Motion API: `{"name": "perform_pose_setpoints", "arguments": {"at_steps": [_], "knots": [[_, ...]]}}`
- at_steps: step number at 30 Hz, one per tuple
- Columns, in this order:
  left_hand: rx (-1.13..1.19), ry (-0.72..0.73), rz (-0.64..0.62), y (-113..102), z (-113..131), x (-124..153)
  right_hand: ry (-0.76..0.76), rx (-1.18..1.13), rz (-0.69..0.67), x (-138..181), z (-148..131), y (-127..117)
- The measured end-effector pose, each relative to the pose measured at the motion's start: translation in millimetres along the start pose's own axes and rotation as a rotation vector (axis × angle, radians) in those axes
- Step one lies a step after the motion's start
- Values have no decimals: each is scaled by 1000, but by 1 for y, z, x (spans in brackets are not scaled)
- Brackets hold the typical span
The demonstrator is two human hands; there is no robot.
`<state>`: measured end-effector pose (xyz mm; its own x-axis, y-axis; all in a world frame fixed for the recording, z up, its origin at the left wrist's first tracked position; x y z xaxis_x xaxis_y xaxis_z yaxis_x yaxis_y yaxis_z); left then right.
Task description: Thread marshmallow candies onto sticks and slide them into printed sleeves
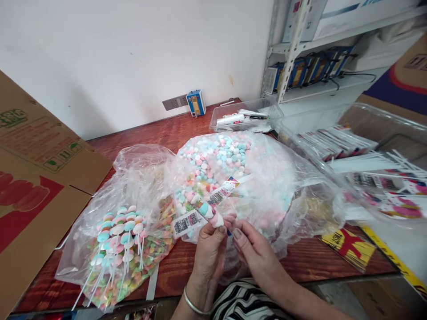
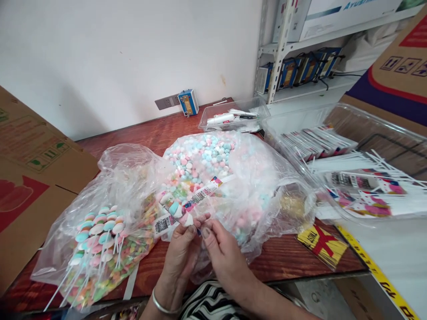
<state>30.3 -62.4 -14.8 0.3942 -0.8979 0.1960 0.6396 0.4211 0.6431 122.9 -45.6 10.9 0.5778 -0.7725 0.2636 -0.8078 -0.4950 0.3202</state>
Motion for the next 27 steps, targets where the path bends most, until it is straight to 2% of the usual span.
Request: {"name": "perform_pose_setpoints", "arguments": {"at_steps": [2, 3, 4, 7, 9, 10, 12, 13, 15, 16, 19, 21, 22, 24, 27], "knots": [[-61, 51, 47, -3, 4, 1, -197, 187, 96, 6, -15, -4], [-95, 57, 47, -4, 4, 3, -205, 189, 88, 7, -14, -2], [-120, 48, 33, -4, 4, 5, -157, 119, 48, 7, -7, 2], [-104, -35, -57, -3, -2, 13, 112, -299, -160, 8, 21, 26], [-62, -104, -126, -2, -7, 18, 208, -460, -290, 15, 22, 39], [-55, -127, -156, 0, -8, 20, 216, -439, -334, 21, 19, 40], [-63, -114, -201, 4, -6, 23, 158, -175, -328, 35, 8, 26], [-70, -84, -213, 7, -4, 24, 98, 74, -262, 44, 3, 11], [-70, -54, -235, 17, -5, 27, -28, 608, 12, 64, -10, -34], [-67, -82, -255, 23, -12, 30, -9, 804, 109, 73, -8, -55], [-109, -351, -374, 46, -56, 49, 131, 1241, 431, 92, 5, -113], [-183, -516, -452, 54, -87, 62, 154, 1313, 556, 91, 12, -130], [-230, -553, -474, 55, -98, 64, 150, 1328, 587, 86, 15, -132], [-347, -516, -459, 51, -108, 54, 133, 1343, 609, 73, 20, -132], [-466, -384, -363, 39, -102, 30, 106, 1347, 605, 61, 22, -132]]}}
Point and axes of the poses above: each hand's wrist, its own x-axis away from the middle knuckle, its own y-axis out of the palm, z = x × y, the point moved 10 cm from there along -x, towards the middle knuckle, and after that the axes turned 7 degrees about y, right-handed, at the moved point
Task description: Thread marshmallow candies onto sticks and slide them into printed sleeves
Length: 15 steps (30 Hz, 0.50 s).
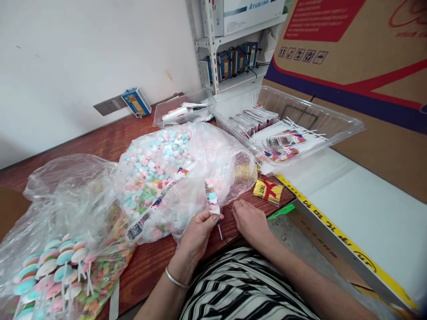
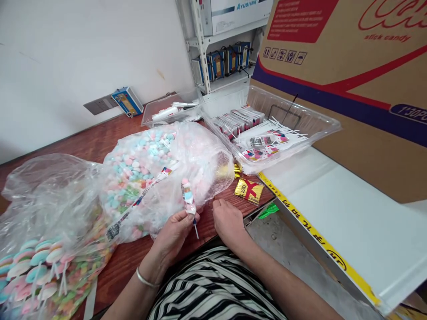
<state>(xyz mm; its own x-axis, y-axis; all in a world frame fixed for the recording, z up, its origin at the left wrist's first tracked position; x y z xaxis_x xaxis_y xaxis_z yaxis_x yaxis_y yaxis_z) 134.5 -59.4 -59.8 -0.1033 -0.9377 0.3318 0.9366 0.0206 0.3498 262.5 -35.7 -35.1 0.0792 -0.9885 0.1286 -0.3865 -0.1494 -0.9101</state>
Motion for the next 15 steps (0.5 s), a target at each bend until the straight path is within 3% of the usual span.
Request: {"name": "perform_pose_setpoints", "arguments": {"at_steps": [5, 7, 11, 15], "knots": [[19, 41, 20, -10, 11, -1, -79, -100, -51, 9, 12, -9], [-79, 115, 39, -14, 24, 4, -129, -226, -64, 20, 13, -22], [-609, 338, 118, -18, 66, 16, -258, -632, -17, 42, -5, -58], [-1027, 586, 147, 2, 101, 28, -413, -820, 18, 49, -41, -76]]}}
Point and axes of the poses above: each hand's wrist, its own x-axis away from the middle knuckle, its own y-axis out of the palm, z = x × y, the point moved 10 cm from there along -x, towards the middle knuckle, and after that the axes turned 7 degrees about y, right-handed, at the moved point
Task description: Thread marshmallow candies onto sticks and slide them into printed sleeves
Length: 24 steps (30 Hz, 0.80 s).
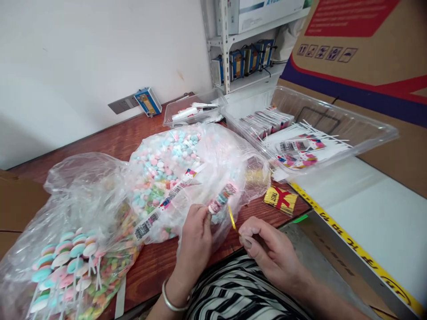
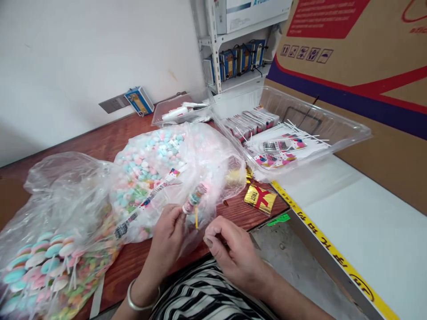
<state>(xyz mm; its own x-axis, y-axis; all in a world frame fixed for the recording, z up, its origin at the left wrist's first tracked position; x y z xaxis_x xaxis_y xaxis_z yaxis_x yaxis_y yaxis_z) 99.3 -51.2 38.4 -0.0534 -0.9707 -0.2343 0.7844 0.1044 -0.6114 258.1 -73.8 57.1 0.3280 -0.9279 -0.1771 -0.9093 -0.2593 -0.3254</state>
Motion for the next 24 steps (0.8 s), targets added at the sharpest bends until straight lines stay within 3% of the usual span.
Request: {"name": "perform_pose_setpoints", "arguments": {"at_steps": [3, 6, 11, 15, 18, 20, 24], "knots": [[-185, 96, 19, -3, 14, 0, -1, -81, 18, -16, -1, 16], [-284, 154, 82, -11, 22, 3, 146, -212, 19, -32, 19, 33], [-289, 145, 252, -31, 18, 7, 276, -383, -49, -46, 37, 58], [-228, 148, 287, -37, 16, 8, 323, -377, -53, -51, 42, 66], [-102, 88, 299, -41, 10, 7, 317, -336, -13, -55, 42, 64], [66, -36, 288, -42, -2, 6, 304, -288, 7, -57, 42, 63], [692, -367, 174, -14, -31, 8, 226, -173, 15, -63, 36, 63]]}}
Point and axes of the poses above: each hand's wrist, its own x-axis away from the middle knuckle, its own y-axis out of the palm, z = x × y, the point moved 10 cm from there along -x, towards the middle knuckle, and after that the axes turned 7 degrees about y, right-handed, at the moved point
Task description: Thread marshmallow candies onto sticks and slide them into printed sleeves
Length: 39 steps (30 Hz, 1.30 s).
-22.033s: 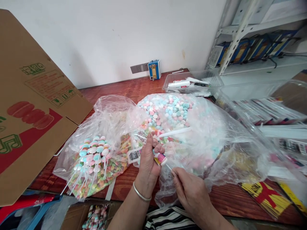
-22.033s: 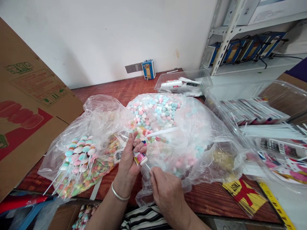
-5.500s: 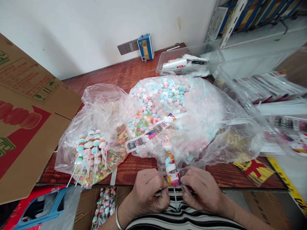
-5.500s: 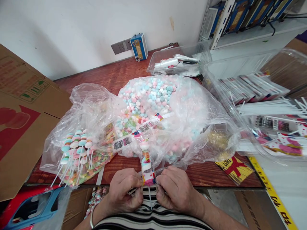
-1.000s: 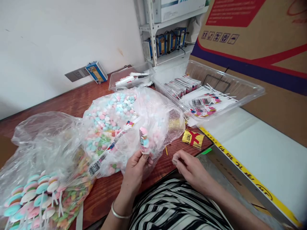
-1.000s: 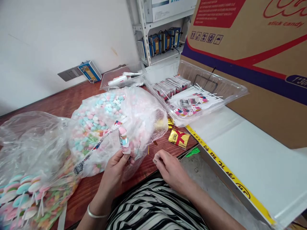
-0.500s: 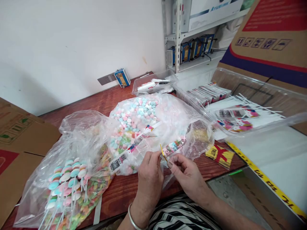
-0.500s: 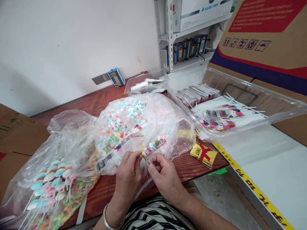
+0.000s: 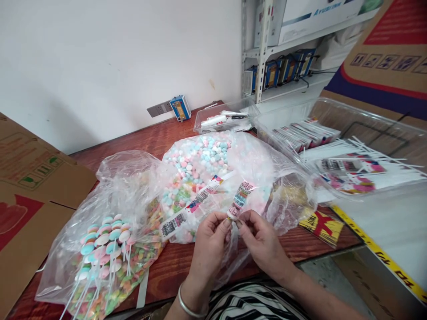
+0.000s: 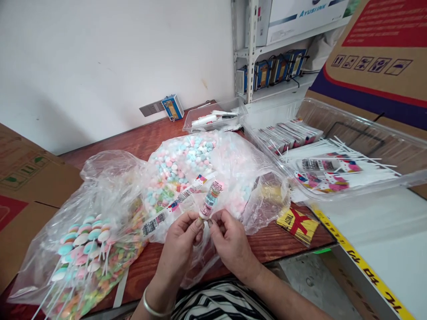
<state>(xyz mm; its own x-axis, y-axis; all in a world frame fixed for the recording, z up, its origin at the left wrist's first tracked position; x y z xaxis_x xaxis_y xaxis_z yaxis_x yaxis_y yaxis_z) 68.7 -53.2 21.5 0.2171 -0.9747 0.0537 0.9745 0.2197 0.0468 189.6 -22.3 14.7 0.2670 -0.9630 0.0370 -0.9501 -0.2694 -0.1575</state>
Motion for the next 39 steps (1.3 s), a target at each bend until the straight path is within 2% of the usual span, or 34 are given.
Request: {"name": "perform_pose_setpoints", "arguments": {"at_steps": [2, 4, 8, 12, 17, 21, 23, 26, 30, 39], "knots": [[292, -131, -30, 9, -12, -1, -46, 27, 7, -2, -5, 0], [466, -187, -26, 13, -16, -2, -81, 42, 6, -4, -12, -1], [531, -185, -7, 14, -17, -4, -129, 56, -54, -5, -29, -1], [412, -112, 19, 10, -15, -6, -58, 16, -149, -6, -32, 5], [20, 65, 39, -1, -3, -4, 15, 8, -136, -12, -24, 5], [-406, 345, 57, -6, 22, 1, -47, 102, -72, -14, -28, 2], [-527, 452, 53, -4, 30, 4, -105, 159, -46, -13, -33, 2], [-540, 467, 79, -7, 31, 4, -162, 223, -37, -11, -37, 5], [-415, 374, 138, -16, 26, -1, -145, 209, -44, -12, -33, 9], [-395, 412, 227, -21, 29, 0, -56, -7, -14, -19, -22, 9]]}}
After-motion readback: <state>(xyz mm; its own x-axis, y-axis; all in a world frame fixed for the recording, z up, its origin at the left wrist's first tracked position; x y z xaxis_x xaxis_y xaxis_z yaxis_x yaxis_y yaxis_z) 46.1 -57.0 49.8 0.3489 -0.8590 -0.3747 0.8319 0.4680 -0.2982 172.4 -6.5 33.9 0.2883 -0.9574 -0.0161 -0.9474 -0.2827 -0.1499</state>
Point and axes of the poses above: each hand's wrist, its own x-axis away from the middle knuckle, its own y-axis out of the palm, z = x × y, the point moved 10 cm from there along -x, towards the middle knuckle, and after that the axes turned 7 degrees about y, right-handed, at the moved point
